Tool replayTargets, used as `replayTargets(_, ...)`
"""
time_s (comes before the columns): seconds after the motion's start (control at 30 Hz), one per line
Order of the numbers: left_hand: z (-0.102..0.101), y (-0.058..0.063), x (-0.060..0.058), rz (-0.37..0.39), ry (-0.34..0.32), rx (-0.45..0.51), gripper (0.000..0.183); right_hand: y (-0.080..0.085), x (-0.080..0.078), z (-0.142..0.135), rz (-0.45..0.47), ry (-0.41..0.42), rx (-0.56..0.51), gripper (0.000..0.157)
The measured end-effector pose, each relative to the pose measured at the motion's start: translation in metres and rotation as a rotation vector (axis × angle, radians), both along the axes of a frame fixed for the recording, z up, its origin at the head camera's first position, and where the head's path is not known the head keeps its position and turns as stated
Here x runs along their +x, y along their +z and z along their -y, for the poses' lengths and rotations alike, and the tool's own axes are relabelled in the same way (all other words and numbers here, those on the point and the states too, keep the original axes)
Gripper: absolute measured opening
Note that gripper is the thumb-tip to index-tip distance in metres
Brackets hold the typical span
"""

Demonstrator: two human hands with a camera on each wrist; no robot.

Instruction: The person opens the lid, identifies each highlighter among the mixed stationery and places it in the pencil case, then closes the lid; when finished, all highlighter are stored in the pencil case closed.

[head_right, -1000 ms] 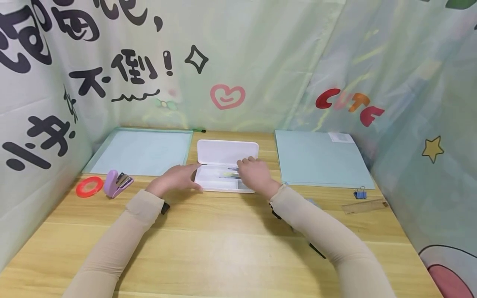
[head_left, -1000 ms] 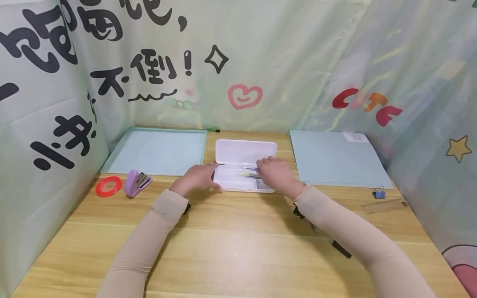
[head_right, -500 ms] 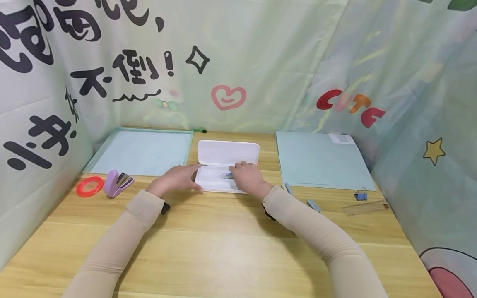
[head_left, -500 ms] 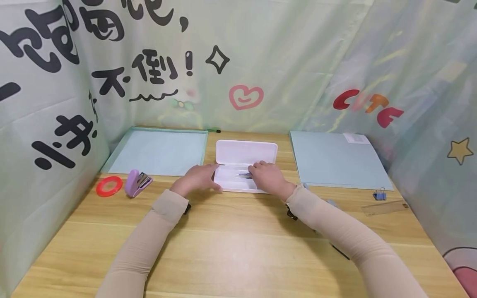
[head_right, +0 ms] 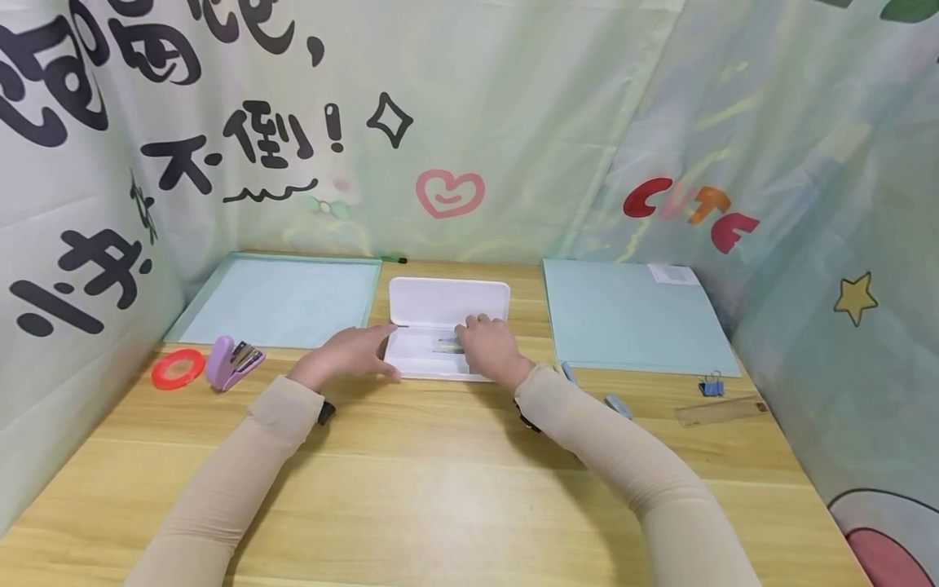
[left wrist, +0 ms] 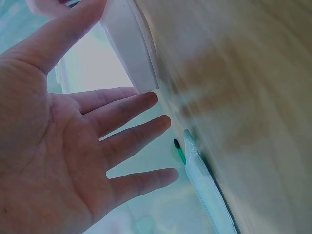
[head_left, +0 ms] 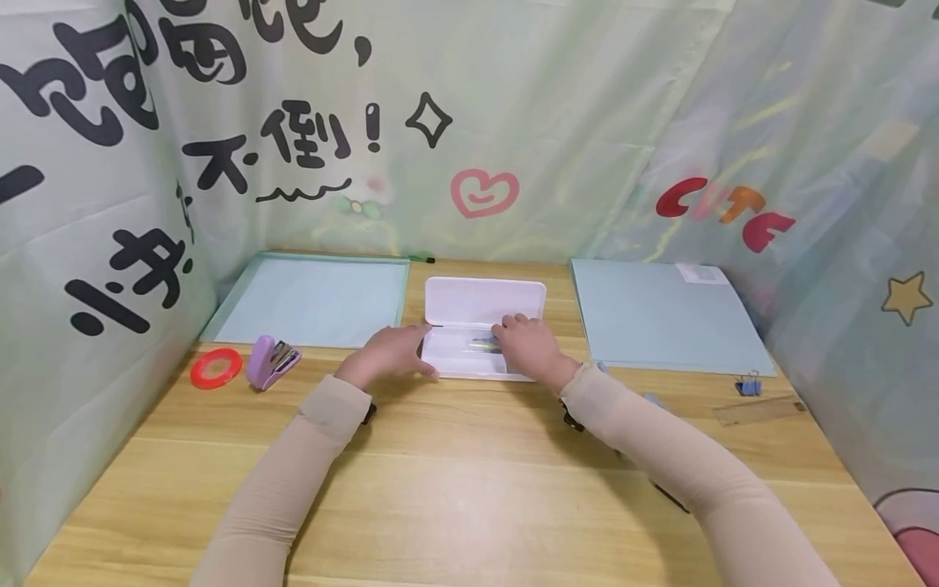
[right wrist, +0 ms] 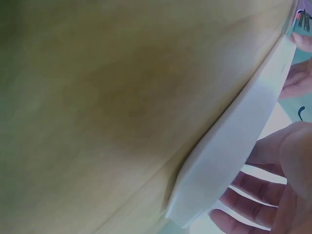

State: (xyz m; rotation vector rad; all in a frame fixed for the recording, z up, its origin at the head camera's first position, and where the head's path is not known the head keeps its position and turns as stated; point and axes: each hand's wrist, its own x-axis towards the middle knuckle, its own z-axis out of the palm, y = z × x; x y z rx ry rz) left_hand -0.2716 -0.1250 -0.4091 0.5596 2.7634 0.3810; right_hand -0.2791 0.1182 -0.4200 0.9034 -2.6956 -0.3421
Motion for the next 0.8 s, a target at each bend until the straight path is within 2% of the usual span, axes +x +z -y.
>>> replayTargets(0.27,-0.001,0.000,0.001,0.001,0.004,-0.001,0.096,0.001,0.006,-0.002,0.030,-0.004,0.014,0.015)
replayTargets(0.47,-0.003,0.000,0.002,0.003,-0.004,-0.003,0.095,0.009,0.015,-0.014,0.032,-0.020,-0.069,0.016)
replayTargets(0.63,-0.003,0.000,0.002,0.001,-0.005,-0.005,0.094,0.020,0.030,-0.030,0.009,-0.075,-0.135,0.008)
replayTargets(0.8,-0.002,0.001,0.002,0.002,0.001,0.009,0.092,0.025,0.044,-0.048,-0.054,-0.160,-0.210,0.004)
